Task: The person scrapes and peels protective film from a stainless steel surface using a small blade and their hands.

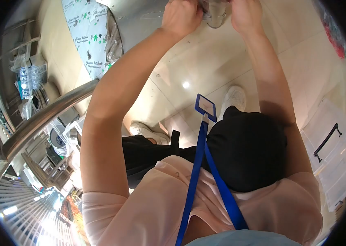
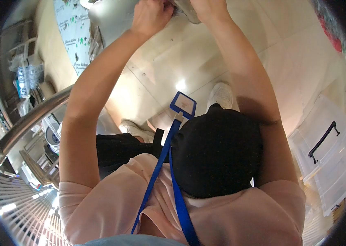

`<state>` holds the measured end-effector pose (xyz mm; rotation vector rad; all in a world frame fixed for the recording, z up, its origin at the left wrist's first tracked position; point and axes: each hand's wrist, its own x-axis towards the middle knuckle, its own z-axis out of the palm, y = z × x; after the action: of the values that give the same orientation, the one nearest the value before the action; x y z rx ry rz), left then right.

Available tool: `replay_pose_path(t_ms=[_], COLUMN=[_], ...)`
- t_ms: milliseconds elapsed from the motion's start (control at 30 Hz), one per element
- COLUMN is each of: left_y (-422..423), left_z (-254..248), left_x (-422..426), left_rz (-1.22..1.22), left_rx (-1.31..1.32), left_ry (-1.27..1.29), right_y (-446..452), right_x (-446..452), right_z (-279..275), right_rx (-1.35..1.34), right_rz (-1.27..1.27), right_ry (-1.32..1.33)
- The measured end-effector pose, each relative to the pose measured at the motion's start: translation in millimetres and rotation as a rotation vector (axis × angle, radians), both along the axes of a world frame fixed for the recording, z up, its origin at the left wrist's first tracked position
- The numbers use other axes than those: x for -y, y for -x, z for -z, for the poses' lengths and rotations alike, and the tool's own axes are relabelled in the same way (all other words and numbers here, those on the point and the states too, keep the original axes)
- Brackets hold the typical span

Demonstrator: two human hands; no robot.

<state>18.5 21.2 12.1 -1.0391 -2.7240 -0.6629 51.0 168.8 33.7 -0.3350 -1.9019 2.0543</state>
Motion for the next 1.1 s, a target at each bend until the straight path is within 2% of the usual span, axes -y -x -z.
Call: replay_pose_path(t_ms=[67, 200, 300, 400, 467, 533, 600, 667, 733, 833, 933, 1000, 1033, 1100], left_y=[5.3, 23.4, 29.1, 41.9, 49.1, 55.0, 63.7, 68.3, 71.1, 74.3, 73.8, 78.4, 81.0, 88.9], left_z=[0.7, 8.7, -14.2, -22.0, -27.2, -28.5, -26.4, -29.7, -32.5, -38.4, -43.1, -42.6, -43.1, -39.8], left_x=[-1.9, 11.5, 31.5, 58.6, 79.6, 98.4, 114.4, 120.8, 124.4, 127.7, 126.8, 130.3, 132.3, 142.7], left_rz=[0.008, 0.002, -0.178, -0.249, -0.25, -0.286, -0.356, -0.372, -0.395, -0.447, -0.432, -0.472, -0.503, -0.568], left_rx=[-0.022, 0.021, 0.303, 0.63, 0.607, 0.594, 0.575, 0.641, 0.681, 0.746, 0.799, 0.775, 0.724, 0.615], left_ry=[-0.062, -0.271, -0.298, -0.539, -0.588, -0.661, -0.747, -0.797, -0.825, -0.861, -0.891, -0.871, -0.758, -0.544], right_y=[3.8, 1.6, 0.7, -2.3, -17.2, -45.8, -77.8, -74.7, -51.9, -18.3, -12.5, -26.7, -35.2, -42.6], right_x=[-1.3, -3.3, -3.5, 2.2, -1.0, 14.3, 41.1, 67.7, 90.2, 114.5, 121.7, 122.0, 121.4, 122.0], right_z=[8.4, 3.0, 20.0, 21.4, 22.4, 13.6, 32.7, 13.6, 7.8, 9.6, 8.2, 25.8, 28.7, 33.8], right_rx=[-0.001, 0.003, -0.062, -0.007, 0.093, 0.161, -0.037, -0.391, -0.308, -0.201, 0.157, 0.005, -0.061, -0.025], right_rz=[-0.023, -0.012, -0.025, 0.066, 0.182, 0.346, 0.011, -0.319, -0.616, -0.461, -0.678, -0.619, -0.587, -0.542], right_ry=[0.096, -0.024, -0.002, 0.067, 0.032, -0.332, -0.492, -0.917, -1.145, -1.409, -1.435, -1.513, -1.551, -1.564])
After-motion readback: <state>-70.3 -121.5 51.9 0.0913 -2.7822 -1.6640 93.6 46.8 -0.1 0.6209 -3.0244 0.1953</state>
